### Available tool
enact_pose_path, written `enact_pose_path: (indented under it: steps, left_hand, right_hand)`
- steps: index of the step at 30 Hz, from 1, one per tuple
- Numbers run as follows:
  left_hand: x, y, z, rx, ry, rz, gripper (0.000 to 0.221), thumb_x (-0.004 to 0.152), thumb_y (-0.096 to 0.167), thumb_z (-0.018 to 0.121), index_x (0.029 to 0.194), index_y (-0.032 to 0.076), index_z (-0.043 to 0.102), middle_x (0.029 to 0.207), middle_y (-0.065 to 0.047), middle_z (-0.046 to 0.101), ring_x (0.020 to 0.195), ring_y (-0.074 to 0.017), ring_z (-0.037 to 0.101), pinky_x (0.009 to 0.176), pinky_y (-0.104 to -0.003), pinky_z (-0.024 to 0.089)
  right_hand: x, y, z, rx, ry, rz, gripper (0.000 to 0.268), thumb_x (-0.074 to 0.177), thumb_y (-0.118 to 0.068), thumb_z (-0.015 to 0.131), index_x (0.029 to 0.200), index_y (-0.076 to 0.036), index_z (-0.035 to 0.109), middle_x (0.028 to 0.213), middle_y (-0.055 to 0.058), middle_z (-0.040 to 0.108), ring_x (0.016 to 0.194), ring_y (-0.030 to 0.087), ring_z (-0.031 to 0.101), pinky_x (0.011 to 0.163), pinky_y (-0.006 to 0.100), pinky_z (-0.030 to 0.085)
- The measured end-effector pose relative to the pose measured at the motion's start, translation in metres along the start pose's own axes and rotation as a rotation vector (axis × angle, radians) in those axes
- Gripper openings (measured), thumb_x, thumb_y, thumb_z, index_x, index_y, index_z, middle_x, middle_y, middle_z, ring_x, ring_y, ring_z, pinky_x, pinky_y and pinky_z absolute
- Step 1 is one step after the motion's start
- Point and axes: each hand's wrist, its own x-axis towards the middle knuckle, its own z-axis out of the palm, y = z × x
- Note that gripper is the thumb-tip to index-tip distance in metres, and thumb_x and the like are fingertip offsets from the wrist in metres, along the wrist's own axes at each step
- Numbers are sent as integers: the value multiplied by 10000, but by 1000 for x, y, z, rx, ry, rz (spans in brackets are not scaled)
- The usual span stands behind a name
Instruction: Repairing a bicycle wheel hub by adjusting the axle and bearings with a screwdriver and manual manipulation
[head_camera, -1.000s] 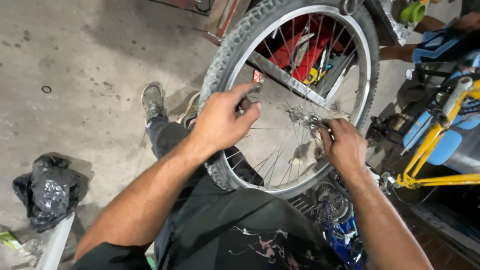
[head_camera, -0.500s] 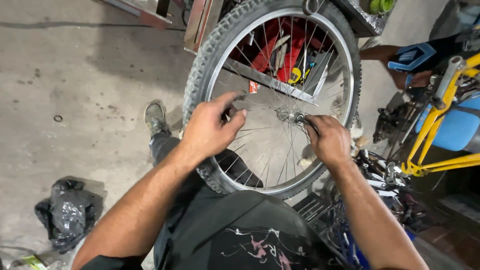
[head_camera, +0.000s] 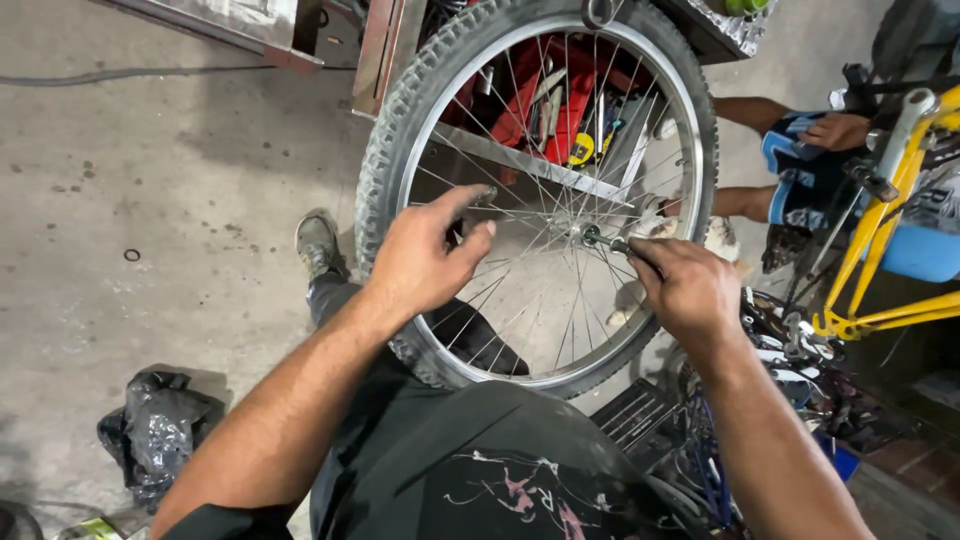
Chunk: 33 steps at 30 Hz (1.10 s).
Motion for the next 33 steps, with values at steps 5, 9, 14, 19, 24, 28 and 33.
enact_pose_path:
  steps: [5, 9, 14, 19, 24, 28, 33]
  left_hand:
    - [3, 1, 6, 8, -11, 22, 444, 894, 334, 722, 1314, 190, 715, 862, -54, 787, 776, -347, 754, 723, -501, 581]
    - [3, 4, 5, 26, -25, 43, 450, 896, 342, 721, 1317, 185, 715, 900, -73, 798, 835, -377, 759, 752, -509, 589]
    - [1, 18, -1, 104, -133, 89, 527, 986, 355, 623, 1443, 94, 595, 1377, -122, 710, 969, -224, 743, 977, -499, 588]
    - [0, 21, 0, 148, -150, 55, 572, 971, 410, 617, 1446, 93, 607, 1240, -130, 773, 849, -216, 788, 886, -450, 628]
    - [-2, 24, 7, 243, -152, 149, 463, 940, 344, 662, 1361, 153, 679, 971, -57, 810, 837, -228, 766, 775, -376, 570]
    - [-10, 20, 24, 348, -231, 227, 598, 940, 312, 642, 1475, 61, 557, 1155, -142, 801, 1008, -288, 799, 965, -419, 610]
    - [-16, 46, 57, 822, -475, -15, 800, 1029, 462, 483, 1692, 157, 154, 582, 15, 588, 504, -162, 632, 562, -385, 654]
  right_hand:
    - [-13, 20, 1, -58, -12, 24, 226, 950, -333, 772, 1170, -291, 801, 975, -35, 783, 982, 201, 758, 834, 383, 615]
    - [-38, 44, 6, -105, -8, 39, 228, 943, -340, 767, 1168, -322, 792, 964, -48, 781, 976, 180, 760, 848, 379, 621]
    - [-49, 38, -40, -187, -36, 41, 189, 990, -301, 797, 1159, -224, 834, 1058, -17, 835, 946, 187, 822, 678, 304, 675]
    - [-92, 41, -85, 49, 12, 145, 323, 922, -198, 855, 1238, -141, 821, 1086, 62, 819, 844, 191, 766, 710, 370, 610]
    - [-146, 47, -63, 474, 45, 789, 317, 926, -155, 818, 1231, -68, 807, 1084, 103, 797, 926, 126, 694, 795, 261, 529]
    - [-198, 55, 11, 842, 265, 938, 311, 869, -8, 842, 1175, -21, 783, 1096, 105, 776, 953, 102, 694, 895, 203, 562]
    - [-217, 44, 64, 1156, 226, 1082, 246, 875, -71, 838, 1107, 6, 811, 921, 108, 786, 824, 130, 683, 767, 236, 542]
